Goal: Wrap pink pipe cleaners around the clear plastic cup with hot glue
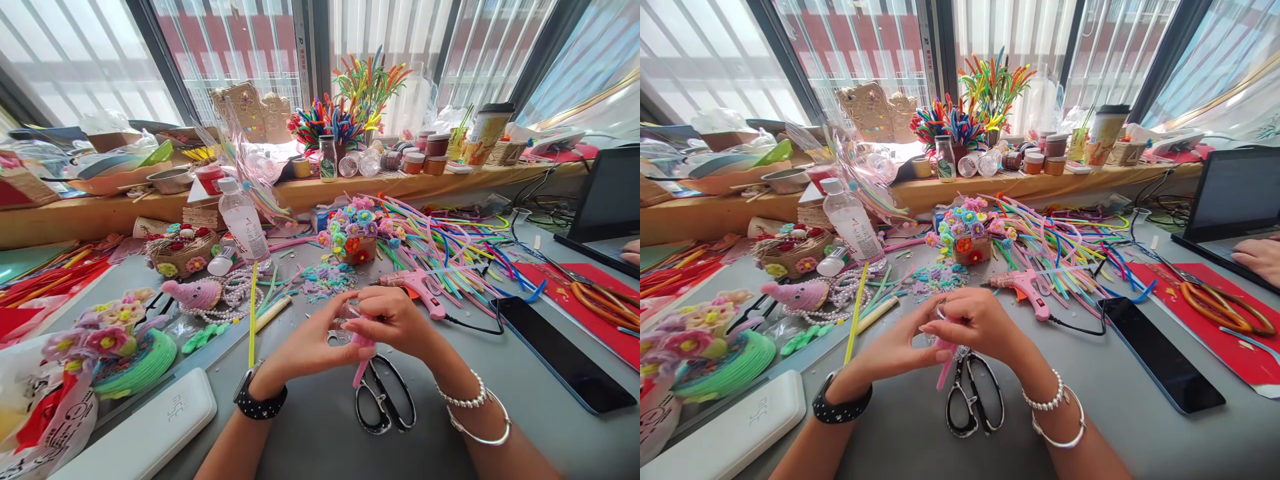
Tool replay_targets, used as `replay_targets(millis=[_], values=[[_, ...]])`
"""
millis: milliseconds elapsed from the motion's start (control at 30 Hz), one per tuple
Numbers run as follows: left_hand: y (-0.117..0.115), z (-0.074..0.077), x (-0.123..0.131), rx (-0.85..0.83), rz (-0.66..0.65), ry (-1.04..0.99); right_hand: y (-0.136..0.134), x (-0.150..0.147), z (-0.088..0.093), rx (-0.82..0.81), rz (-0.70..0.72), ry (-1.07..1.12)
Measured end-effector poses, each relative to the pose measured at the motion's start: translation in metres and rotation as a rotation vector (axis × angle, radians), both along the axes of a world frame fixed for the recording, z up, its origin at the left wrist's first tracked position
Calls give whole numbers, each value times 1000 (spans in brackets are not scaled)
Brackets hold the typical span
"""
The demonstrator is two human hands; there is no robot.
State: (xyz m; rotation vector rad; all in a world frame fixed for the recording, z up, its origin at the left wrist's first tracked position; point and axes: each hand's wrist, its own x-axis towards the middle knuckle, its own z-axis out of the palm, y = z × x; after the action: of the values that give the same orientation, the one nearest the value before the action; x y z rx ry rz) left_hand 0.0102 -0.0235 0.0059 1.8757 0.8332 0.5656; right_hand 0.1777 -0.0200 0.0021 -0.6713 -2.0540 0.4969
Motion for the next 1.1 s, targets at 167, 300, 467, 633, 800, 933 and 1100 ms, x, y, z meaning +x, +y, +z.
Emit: replay_targets(millis=[167,300,467,633,800,933,1100], values=[[1,-4,2,-59,69,-12,1,2,-2,-53,-89,21],[4,-10,4,-217,158,-172,2,6,0,-75,-219,128],[5,-8,7,-322,410,-374,1,12,3,-81,-252,150],[3,-6,6,-307,511,-491,0,7,0,-5,-135,-31],[4,-7,6,-278,489,-438,0,0,-5,40,-165,-56],[6,-5,4,-294,432,-446,1,2,-5,40,-162,-13],[9,-3,-3,-348,383,-464,1,6,-2,-14,-84,-17]])
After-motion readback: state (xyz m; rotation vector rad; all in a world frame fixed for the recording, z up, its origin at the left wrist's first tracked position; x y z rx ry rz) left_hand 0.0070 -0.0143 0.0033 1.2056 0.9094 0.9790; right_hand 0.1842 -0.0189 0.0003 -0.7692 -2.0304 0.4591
